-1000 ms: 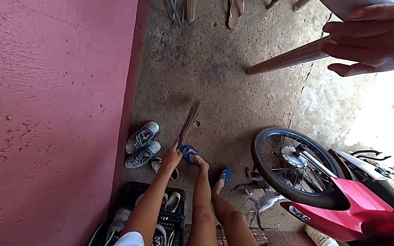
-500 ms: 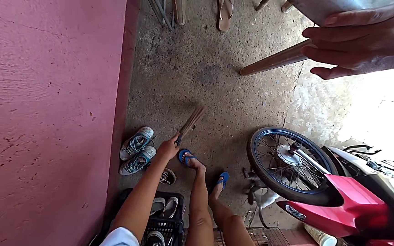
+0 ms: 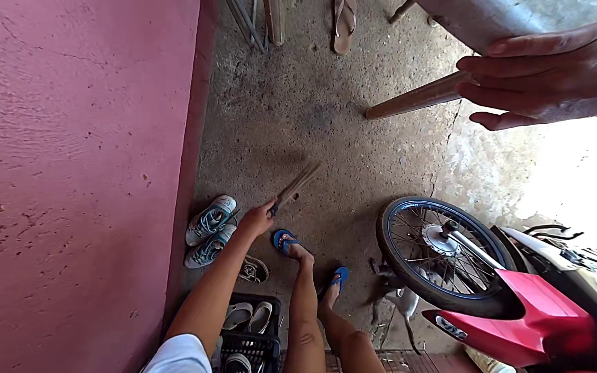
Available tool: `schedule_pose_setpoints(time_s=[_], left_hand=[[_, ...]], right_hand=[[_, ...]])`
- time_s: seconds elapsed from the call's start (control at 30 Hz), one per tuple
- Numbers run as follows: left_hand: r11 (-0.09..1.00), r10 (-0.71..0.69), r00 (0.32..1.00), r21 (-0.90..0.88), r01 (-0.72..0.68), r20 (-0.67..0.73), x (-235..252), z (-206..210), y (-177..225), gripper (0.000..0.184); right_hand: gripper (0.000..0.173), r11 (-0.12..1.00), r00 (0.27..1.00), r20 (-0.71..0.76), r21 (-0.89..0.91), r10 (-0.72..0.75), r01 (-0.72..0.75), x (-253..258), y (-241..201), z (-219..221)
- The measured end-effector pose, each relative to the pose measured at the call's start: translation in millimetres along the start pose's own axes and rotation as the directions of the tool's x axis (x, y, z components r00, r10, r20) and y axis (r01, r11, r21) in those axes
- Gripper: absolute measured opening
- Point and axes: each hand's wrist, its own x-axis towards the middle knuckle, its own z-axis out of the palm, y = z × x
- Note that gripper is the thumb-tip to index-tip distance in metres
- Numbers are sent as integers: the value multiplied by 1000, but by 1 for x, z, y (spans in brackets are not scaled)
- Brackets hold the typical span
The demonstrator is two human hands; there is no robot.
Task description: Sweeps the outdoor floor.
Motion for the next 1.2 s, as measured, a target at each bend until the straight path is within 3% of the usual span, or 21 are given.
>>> schedule_pose_setpoints(time_s=[0.1,0.17,0.23,0.3,0.37,0.43,0.5,0.57,0.63,0.73,0.83,0.9,0.97,1.0,1.13,1.2], left_hand=[[982,-102,948,-183,48,-302,51,-22,17,78],[965,-149,940,-252,70,-307,78,20,34,83],[976,-141,982,-184,117,-124,79,101,44,80],[993,-109,991,-40,112,79,48,174,40,78],[997,-48,976,63,35,215,24,206,25,71],[995,31,963,82,-55,268,12,183,16,72],[993,80,972,65,-97,222,7,125,19,74],[997,68,994,17,-70,89,13,68,33,75],[999,2,998,-48,-6,-68,36,39,51,75],[993,-92,989,-87,83,-115,73,81,58,78],[997,-74,994,39,71,81,43,165,36,72],[993,-50,979,115,28,199,17,189,14,66],[987,-27,966,159,-15,256,3,170,0,69],[986,-16,969,164,-25,247,-1,146,-1,70],[997,-29,999,71,32,-41,14,56,22,73],[995,-97,987,2,98,-126,38,62,30,74]], right_hand=[[31,1000,1000,-4,7,15,-15,-2,-2,2],[33,999,1000,23,-30,17,-16,-2,-2,-1],[33,993,997,81,-116,6,3,-1,0,-7],[33,998,999,49,-59,6,-3,0,0,-6],[31,1000,999,42,-24,16,-15,1,-2,-6],[30,1000,999,35,-11,17,-16,3,-1,-6],[29,999,999,15,17,31,-32,6,0,-8],[33,998,999,6,51,42,-43,8,-2,-8],[36,996,998,7,73,56,-56,9,-2,-8],[33,998,998,46,25,48,-49,7,-1,-11],[33,999,998,50,23,44,-45,8,-2,-11],[31,1000,997,75,-11,30,-30,7,1,-11],[34,987,996,91,-161,0,15,6,4,-10],[34,988,996,89,-154,1,13,6,4,-9],[36,998,999,29,-65,15,-13,2,2,3],[36,997,999,42,-75,21,-18,2,2,4]])
